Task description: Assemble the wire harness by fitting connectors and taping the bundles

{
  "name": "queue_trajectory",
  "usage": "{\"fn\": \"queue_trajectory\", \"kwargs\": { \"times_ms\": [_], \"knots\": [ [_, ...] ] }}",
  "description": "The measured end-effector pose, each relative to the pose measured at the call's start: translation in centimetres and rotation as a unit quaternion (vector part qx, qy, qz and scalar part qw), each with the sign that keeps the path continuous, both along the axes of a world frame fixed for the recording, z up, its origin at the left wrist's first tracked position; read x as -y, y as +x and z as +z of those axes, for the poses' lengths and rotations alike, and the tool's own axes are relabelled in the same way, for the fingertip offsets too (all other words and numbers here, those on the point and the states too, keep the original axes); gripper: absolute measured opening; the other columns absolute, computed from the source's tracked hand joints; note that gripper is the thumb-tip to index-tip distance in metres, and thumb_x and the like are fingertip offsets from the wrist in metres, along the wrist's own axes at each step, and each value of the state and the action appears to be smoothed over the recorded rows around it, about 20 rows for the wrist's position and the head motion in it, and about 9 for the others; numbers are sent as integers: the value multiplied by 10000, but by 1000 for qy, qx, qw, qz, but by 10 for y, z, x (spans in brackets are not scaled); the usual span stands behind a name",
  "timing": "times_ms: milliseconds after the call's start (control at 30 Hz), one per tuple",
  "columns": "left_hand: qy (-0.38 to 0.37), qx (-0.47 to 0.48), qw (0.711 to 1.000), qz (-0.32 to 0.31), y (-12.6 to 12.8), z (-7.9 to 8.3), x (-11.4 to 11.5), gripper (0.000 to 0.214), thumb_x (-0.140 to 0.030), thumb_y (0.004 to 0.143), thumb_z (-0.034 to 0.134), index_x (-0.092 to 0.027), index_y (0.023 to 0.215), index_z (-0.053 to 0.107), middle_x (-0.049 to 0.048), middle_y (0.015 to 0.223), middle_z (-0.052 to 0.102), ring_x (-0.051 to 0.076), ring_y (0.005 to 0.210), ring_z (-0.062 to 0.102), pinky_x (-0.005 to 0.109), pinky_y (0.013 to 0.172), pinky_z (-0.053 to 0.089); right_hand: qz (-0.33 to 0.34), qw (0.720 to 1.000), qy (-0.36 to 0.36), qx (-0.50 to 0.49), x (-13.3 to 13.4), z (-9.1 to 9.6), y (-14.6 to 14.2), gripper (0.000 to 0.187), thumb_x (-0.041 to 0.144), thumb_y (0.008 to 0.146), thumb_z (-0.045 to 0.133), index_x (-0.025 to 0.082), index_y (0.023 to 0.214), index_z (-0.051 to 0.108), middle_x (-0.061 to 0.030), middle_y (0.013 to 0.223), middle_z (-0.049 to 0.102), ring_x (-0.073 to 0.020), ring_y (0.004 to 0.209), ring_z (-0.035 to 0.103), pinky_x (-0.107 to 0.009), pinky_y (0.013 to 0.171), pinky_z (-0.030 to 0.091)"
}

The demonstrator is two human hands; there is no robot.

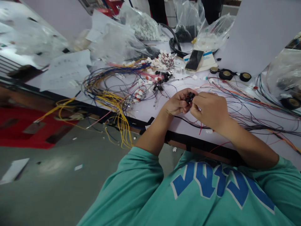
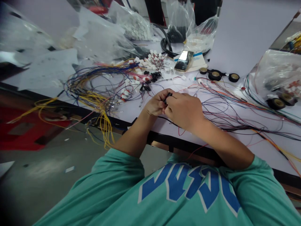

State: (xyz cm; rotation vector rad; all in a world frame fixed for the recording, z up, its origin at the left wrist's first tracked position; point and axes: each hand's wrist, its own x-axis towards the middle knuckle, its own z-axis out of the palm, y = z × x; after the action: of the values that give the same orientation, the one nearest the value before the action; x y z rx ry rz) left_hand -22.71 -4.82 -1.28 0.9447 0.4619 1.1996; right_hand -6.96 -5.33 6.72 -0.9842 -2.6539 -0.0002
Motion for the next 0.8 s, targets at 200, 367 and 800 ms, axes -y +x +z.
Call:
{"fn": "queue_trajectory", "kwargs": {
  "times_ms": [200, 367, 800],
  "knots": [
    [-9, -29, 999, 14, 0, -3, -2, 601, -386, 461, 907, -156, 925, 603, -58, 571, 592, 61, 377, 515, 136, 373, 391, -6, 1000, -19, 10, -4, -5, -2, 312, 196, 800, 395, 160, 823, 704, -75, 785, 655, -157, 696, 523, -272, 532, 195],
    [3, -24, 1000, 8, 2, -3, -3, 608, -413, 465, 905, -155, 919, 593, -65, 520, 580, 47, 344, 469, 124, 351, 352, -18, 998, -41, 36, -6, -3, -1, 331, 218, 836, 382, 169, 906, 701, -77, 866, 667, -159, 718, 536, -269, 534, 202],
    [-41, -8, 999, 10, 2, -7, -4, 625, -371, 427, 921, -153, 913, 595, -54, 544, 606, 66, 353, 513, 131, 348, 384, 11, 998, -61, 27, -10, -5, -1, 305, 225, 862, 390, 171, 917, 685, -80, 869, 663, -176, 753, 553, -273, 555, 243]
  ]
}}
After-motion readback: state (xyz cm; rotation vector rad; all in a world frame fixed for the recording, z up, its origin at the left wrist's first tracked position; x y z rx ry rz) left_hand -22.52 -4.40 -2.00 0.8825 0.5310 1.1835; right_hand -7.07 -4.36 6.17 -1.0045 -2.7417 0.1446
